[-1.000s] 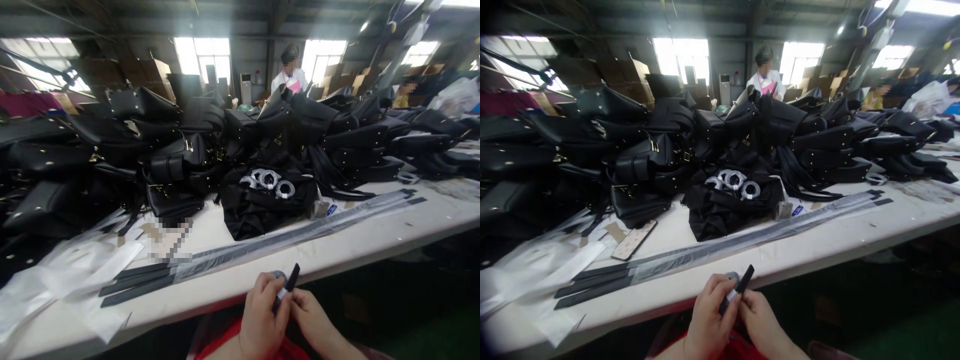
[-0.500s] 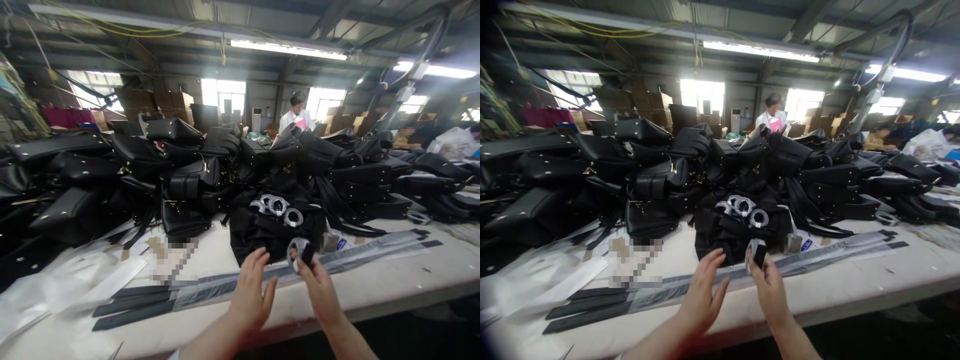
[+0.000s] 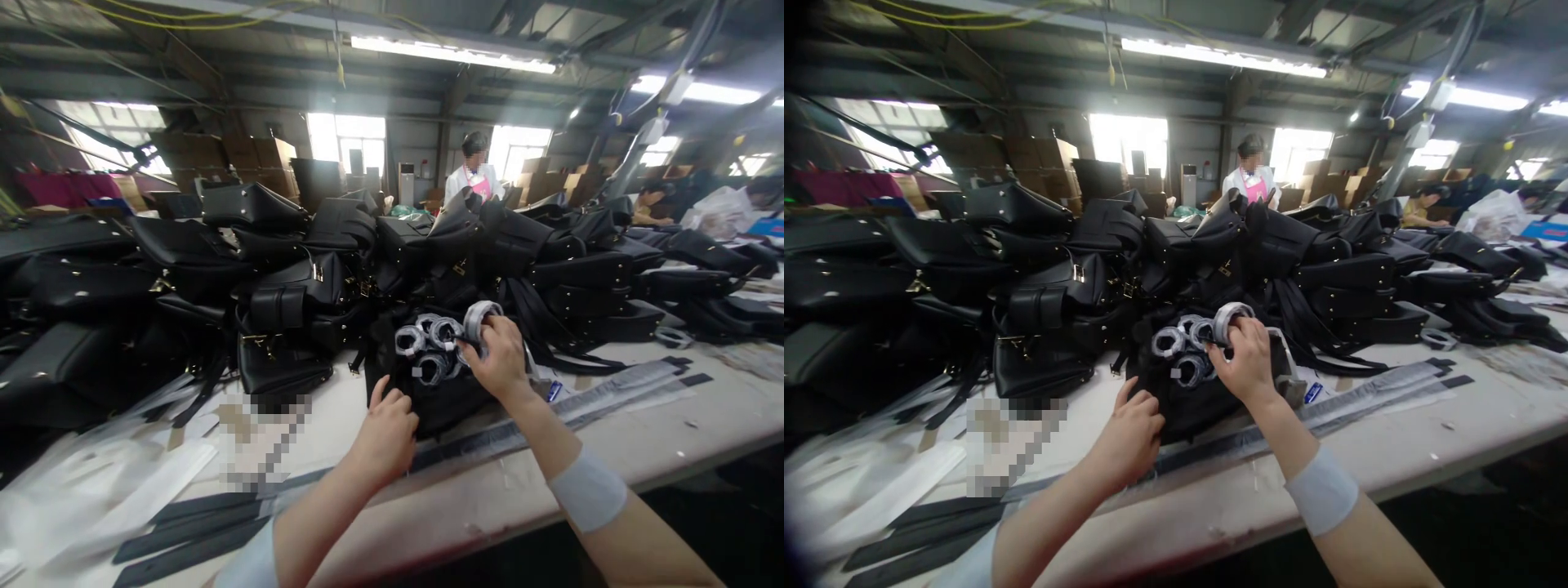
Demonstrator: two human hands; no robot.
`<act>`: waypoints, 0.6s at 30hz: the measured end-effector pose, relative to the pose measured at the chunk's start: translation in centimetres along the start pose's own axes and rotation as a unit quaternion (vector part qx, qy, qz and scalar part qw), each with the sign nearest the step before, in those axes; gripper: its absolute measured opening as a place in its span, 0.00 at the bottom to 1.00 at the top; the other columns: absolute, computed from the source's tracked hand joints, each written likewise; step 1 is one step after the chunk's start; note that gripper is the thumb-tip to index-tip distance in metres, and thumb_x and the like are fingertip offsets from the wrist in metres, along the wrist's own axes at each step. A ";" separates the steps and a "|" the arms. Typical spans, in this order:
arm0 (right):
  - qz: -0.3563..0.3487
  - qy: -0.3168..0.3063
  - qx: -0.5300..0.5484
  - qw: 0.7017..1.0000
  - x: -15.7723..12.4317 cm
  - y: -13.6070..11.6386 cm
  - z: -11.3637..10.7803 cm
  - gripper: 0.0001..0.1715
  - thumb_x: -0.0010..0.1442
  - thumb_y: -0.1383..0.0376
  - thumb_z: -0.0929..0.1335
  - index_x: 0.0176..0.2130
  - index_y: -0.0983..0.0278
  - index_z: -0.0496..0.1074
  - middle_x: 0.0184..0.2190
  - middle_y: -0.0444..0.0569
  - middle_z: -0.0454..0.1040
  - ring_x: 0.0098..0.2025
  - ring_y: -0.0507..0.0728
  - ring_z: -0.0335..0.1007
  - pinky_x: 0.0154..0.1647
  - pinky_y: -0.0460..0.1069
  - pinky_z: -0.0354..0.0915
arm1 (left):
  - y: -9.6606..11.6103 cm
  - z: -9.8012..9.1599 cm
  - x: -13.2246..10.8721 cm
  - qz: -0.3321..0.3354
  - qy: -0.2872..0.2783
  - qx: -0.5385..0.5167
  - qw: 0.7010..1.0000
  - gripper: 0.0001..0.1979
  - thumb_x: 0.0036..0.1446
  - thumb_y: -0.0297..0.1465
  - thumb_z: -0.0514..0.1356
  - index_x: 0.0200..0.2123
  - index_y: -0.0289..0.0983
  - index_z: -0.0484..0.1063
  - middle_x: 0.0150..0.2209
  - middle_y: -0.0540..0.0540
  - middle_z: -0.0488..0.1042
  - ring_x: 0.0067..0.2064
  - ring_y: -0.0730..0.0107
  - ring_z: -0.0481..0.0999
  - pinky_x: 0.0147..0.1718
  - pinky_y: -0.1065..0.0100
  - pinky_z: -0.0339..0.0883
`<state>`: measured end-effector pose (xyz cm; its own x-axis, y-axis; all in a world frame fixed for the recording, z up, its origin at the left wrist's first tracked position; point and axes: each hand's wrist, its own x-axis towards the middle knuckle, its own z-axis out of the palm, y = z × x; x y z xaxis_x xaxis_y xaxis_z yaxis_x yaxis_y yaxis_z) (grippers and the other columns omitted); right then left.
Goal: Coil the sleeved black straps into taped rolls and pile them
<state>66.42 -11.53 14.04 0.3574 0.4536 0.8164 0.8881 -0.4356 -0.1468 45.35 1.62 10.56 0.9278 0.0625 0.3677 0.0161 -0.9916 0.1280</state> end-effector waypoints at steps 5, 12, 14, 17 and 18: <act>-0.124 -0.326 0.087 0.933 -1.2 -2.2 6.5 0.16 0.63 0.63 0.66 0.29 0.67 0.78 0.35 0.55 0.76 0.43 0.59 0.69 0.54 0.54 0.59 | 2.4 -1.4 -3.1 -0.020 0.033 0.014 0.999 0.10 0.52 0.21 0.56 0.28 0.40 0.75 0.29 0.46 0.70 0.40 0.60 0.70 0.62 0.44 0.47; -0.104 -0.328 0.110 0.932 -1.1 -3.2 6.7 0.09 0.59 0.64 0.70 0.34 0.67 0.79 0.38 0.55 0.79 0.43 0.60 0.73 0.50 0.53 0.64 | 1.7 -2.2 -3.9 -0.082 0.121 -0.045 0.988 0.15 0.59 0.22 0.53 0.44 0.41 0.75 0.37 0.46 0.74 0.45 0.61 0.73 0.61 0.45 0.46; -0.059 -0.236 0.132 0.961 -1.6 -3.6 3.9 0.12 0.63 0.63 0.66 0.36 0.66 0.78 0.39 0.56 0.79 0.44 0.61 0.73 0.49 0.54 0.66 | 2.0 -2.1 -5.1 -0.099 0.156 -0.074 0.980 0.16 0.61 0.24 0.53 0.50 0.41 0.71 0.43 0.43 0.75 0.50 0.60 0.72 0.62 0.48 0.47; -0.020 -0.084 0.196 0.977 -4.7 -5.7 -0.7 0.10 0.62 0.64 0.66 0.35 0.64 0.77 0.38 0.54 0.78 0.43 0.60 0.74 0.49 0.55 0.68 | 3.1 -1.5 -8.4 -0.101 0.173 -0.112 0.973 0.18 0.60 0.27 0.55 0.54 0.40 0.68 0.50 0.41 0.73 0.55 0.60 0.70 0.62 0.51 0.49; -0.030 -0.067 0.210 0.975 -6.4 -6.6 -2.0 0.07 0.61 0.65 0.67 0.36 0.63 0.77 0.39 0.53 0.78 0.43 0.60 0.74 0.50 0.56 0.68 | 3.5 -1.3 -9.7 -0.095 0.165 -0.121 0.974 0.18 0.60 0.28 0.56 0.54 0.40 0.68 0.51 0.41 0.73 0.55 0.60 0.70 0.62 0.52 0.50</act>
<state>57.68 -13.12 10.93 0.3101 0.5778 0.7550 0.9387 -0.0604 -0.3394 35.94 -2.34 8.60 0.7458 0.3153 0.5869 0.0505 -0.9052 0.4220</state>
